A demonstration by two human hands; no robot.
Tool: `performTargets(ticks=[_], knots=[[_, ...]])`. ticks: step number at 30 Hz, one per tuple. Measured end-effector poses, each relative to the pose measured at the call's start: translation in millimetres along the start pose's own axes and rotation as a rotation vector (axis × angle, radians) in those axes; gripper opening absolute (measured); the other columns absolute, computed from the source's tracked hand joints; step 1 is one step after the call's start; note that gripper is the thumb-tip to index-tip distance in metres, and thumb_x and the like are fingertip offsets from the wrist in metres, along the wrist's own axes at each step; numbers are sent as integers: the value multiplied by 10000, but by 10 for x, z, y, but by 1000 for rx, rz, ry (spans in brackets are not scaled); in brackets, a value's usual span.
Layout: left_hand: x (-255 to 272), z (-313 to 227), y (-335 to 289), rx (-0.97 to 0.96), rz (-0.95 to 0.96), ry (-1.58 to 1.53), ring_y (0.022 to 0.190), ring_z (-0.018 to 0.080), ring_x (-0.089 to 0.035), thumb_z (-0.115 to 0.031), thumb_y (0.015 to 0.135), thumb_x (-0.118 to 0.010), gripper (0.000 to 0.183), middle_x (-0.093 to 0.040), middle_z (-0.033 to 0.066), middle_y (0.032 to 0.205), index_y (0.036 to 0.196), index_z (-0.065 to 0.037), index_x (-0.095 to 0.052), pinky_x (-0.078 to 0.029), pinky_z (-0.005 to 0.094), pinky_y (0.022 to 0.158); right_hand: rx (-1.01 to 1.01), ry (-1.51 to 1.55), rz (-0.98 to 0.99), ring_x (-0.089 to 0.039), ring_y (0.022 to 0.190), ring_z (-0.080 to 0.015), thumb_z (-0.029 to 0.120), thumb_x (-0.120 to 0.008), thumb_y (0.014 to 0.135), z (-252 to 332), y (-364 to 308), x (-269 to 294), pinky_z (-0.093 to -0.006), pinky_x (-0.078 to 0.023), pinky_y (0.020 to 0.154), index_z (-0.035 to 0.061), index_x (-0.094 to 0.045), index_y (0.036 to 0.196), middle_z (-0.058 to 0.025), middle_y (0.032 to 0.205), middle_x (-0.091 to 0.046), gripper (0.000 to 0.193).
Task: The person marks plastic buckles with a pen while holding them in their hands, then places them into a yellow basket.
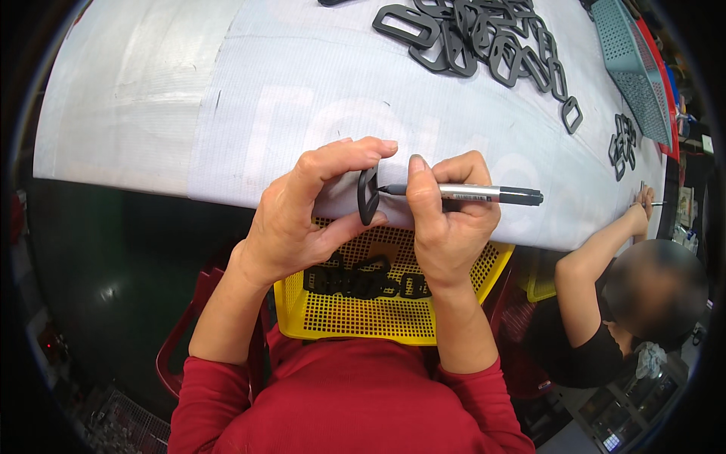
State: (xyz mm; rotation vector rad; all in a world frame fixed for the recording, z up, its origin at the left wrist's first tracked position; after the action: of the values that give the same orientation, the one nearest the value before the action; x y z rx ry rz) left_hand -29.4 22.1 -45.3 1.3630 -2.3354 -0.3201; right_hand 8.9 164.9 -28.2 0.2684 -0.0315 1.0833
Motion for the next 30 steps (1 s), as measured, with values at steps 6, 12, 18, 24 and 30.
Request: performTargets(ticks=[6, 12, 18, 24, 30], knots=[[-2, -9, 8, -11, 2, 5, 1045, 251, -565, 26, 635, -721, 563, -574, 110, 1134, 1108, -76, -432, -493, 310, 844, 0, -46, 12, -391, 472, -2, 45, -639, 770, -1, -22, 11, -174, -291, 408, 56, -444, 649, 34, 531, -456, 230], [63, -103, 60, 126, 119, -66, 1098, 249, -518, 31, 680, -712, 613, -526, 196, 1163, 1200, -15, -391, -424, 345, 926, -65, 311, -30, -470, 555, -32, 101, -610, 836, 65, 28, 140, -165, -362, 483, 17, -535, 847, -59, 742, -596, 113], [99, -213, 117, 431, 255, -579, 960, 161, -575, -136, 775, -663, 597, -592, 102, 1079, 1283, 7, -383, -466, 283, 822, 108, 247, 505, -608, 714, -105, -44, -670, 708, 247, 184, 226, -215, -491, 642, 31, -638, 935, -85, 866, -648, 242], [136, -254, 242, 441, 129, -610, 1054, 223, -526, -113, 878, -493, 503, -538, 164, 1142, 1321, 23, -299, -427, 325, 887, -312, 499, 253, -516, 526, -31, 2, -650, 774, 201, 154, 292, -129, -411, 465, 28, -597, 937, -66, 750, -647, 174], [-79, -296, 159, -37, -17, -254, 1199, 268, -437, 34, 660, -712, 719, -464, 154, 1275, 1292, -19, -375, -358, 356, 990, -609, 913, 159, -515, 523, -45, 36, -619, 813, 88, 35, 136, -150, -400, 447, 35, -550, 1006, -112, 771, -646, 206]])
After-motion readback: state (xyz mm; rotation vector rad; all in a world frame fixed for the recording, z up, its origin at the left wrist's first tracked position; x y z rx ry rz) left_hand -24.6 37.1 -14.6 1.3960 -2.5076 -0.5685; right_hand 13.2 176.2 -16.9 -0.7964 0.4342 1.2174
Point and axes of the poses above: each hand's wrist, its own y-axis towards the middle knuckle, its own x-axis out of the back of the hand, z = x × y, the point moved 2 cm from there along y, towards the middle knuckle
